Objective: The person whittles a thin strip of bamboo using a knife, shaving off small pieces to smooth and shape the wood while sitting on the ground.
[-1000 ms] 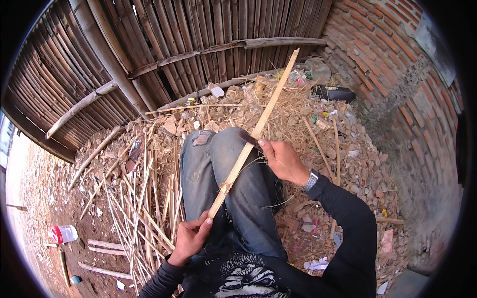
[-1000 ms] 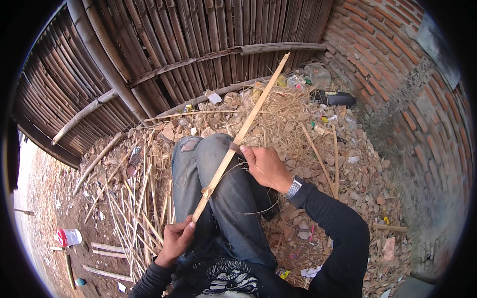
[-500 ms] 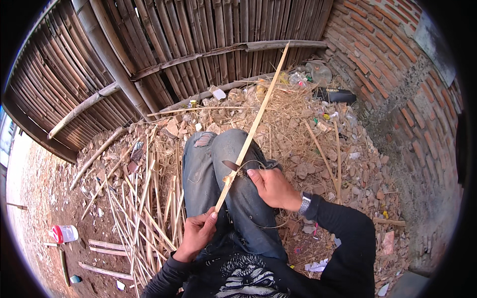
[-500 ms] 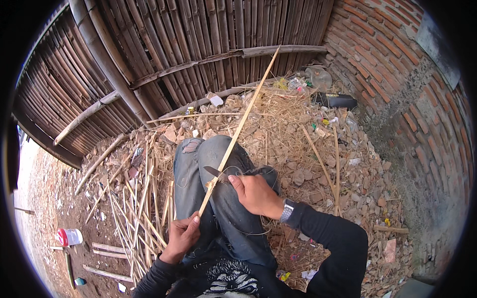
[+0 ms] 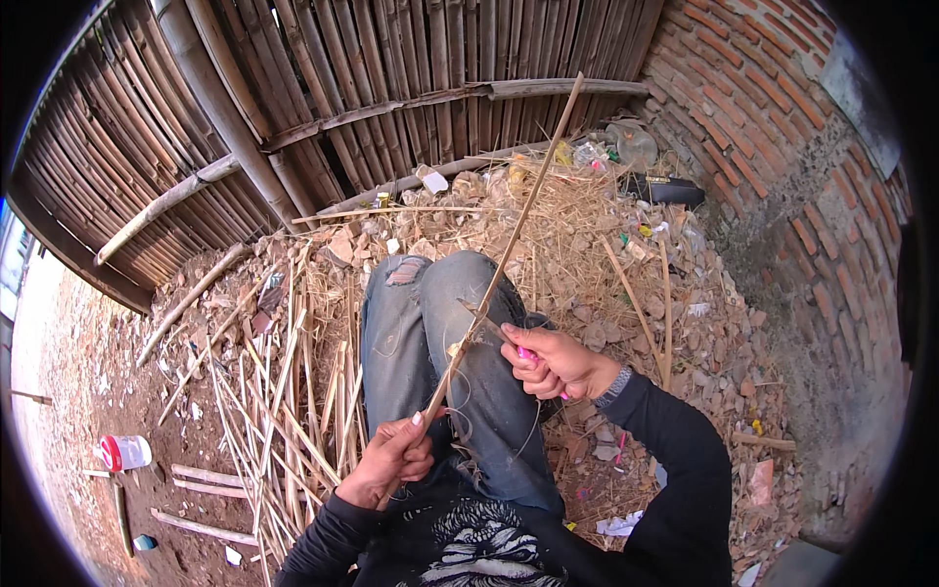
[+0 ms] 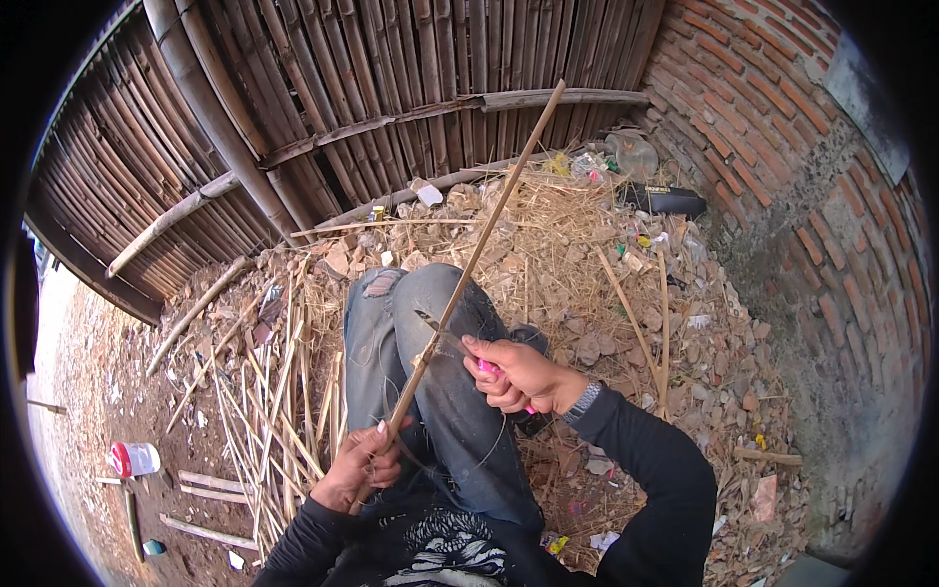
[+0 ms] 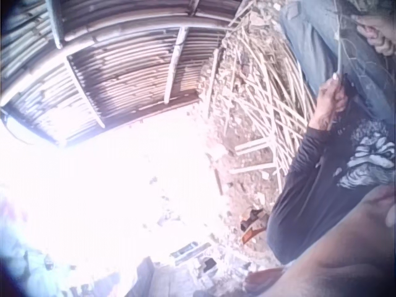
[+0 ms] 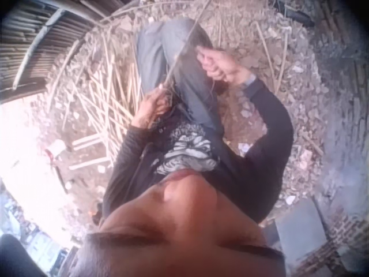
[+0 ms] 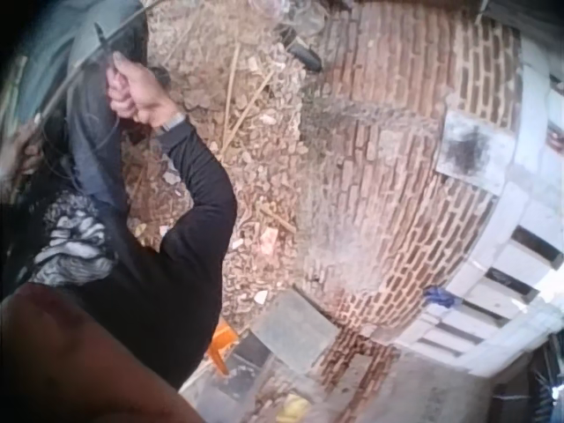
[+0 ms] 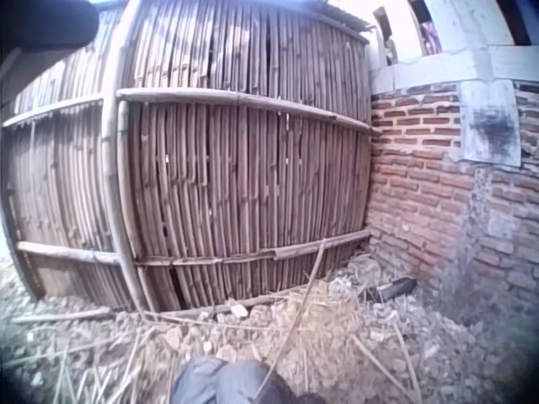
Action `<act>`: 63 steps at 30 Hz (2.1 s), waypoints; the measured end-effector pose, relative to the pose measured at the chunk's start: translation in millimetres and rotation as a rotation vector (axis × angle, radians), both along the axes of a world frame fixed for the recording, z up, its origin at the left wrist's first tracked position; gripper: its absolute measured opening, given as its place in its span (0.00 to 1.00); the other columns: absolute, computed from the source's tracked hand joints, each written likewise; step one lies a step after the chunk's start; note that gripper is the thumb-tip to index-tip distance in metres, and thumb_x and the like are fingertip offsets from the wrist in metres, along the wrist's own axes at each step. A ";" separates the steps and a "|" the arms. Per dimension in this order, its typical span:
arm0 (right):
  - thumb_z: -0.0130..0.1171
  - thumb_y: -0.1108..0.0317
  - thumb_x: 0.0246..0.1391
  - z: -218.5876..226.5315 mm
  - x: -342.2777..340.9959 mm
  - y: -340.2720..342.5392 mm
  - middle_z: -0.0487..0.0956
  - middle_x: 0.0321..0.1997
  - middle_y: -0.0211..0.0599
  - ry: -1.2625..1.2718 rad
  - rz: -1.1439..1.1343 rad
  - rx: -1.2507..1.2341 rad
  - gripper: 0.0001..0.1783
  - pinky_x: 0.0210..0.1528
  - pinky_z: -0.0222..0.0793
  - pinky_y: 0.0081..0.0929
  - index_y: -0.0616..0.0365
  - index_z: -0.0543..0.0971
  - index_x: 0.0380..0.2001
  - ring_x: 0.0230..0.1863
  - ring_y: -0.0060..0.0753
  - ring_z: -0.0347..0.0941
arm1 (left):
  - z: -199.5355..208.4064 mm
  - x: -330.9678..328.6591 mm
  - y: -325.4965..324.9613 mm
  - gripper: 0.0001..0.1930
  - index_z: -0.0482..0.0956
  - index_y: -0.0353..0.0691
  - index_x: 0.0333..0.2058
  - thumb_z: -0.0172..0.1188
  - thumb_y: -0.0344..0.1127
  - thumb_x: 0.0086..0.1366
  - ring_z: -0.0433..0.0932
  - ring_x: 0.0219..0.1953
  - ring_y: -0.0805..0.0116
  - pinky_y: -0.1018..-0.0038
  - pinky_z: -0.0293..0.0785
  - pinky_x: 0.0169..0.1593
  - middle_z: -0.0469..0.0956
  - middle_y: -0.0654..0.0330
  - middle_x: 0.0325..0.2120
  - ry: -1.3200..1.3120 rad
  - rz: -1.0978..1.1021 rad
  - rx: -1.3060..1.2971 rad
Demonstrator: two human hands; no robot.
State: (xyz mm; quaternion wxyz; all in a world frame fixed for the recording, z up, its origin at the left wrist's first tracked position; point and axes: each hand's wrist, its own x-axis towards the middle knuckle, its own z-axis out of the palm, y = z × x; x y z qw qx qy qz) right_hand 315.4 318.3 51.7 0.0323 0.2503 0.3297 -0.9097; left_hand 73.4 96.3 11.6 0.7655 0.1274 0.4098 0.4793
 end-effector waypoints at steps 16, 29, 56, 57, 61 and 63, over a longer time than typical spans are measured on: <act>0.75 0.53 0.53 33.6 -12.2 -8.0 0.79 0.19 0.36 -0.311 -0.334 1.590 0.22 0.30 0.71 0.29 0.65 0.86 0.35 0.21 0.30 0.73 | 1.4 22.9 4.2 0.20 0.81 0.30 0.55 0.68 0.30 0.66 0.83 0.22 0.63 0.71 0.75 0.30 0.80 0.42 0.24 1.449 0.166 0.485; 0.74 0.61 0.54 7.6 -29.0 -22.2 0.81 0.24 0.48 -0.229 -0.538 1.658 0.14 0.29 0.73 0.36 0.62 0.84 0.30 0.25 0.48 0.81 | -7.7 31.3 18.5 0.19 0.81 0.32 0.56 0.66 0.31 0.68 0.76 0.20 0.78 0.74 0.73 0.27 0.79 0.46 0.21 1.474 0.265 0.577; 0.70 0.66 0.61 -35.4 13.0 -19.1 0.77 0.19 0.24 -0.308 -1.345 1.372 0.13 0.26 0.62 0.19 0.67 0.85 0.29 0.25 0.13 0.69 | -10.3 22.4 32.6 0.17 0.83 0.39 0.49 0.52 0.45 0.79 0.54 0.13 0.83 0.79 0.51 0.16 0.62 0.72 0.16 0.284 0.105 0.176; 0.71 0.64 0.60 -32.1 38.0 -2.1 0.80 0.22 0.27 -0.503 -1.299 1.408 0.14 0.27 0.66 0.20 0.68 0.86 0.36 0.24 0.15 0.71 | -8.6 18.7 31.6 0.17 0.83 0.35 0.53 0.56 0.42 0.78 0.59 0.17 0.85 0.80 0.58 0.21 0.68 0.72 0.19 0.365 0.090 0.208; 0.65 0.60 0.65 12.3 80.7 33.3 0.80 0.38 0.44 -0.975 -1.360 1.829 0.20 0.40 0.72 0.34 0.68 0.81 0.48 0.35 0.35 0.77 | -2.8 31.0 30.4 0.23 0.74 0.35 0.63 0.59 0.40 0.76 0.65 0.27 0.86 0.84 0.64 0.33 0.71 0.74 0.24 0.843 0.163 0.308; 0.62 0.59 0.67 18.3 91.0 36.5 0.78 0.43 0.49 -1.201 -1.334 2.020 0.21 0.46 0.73 0.39 0.68 0.79 0.52 0.41 0.44 0.77 | 3.1 32.7 31.0 0.22 0.74 0.36 0.64 0.58 0.40 0.76 0.64 0.26 0.86 0.83 0.63 0.31 0.70 0.74 0.23 0.830 0.162 0.319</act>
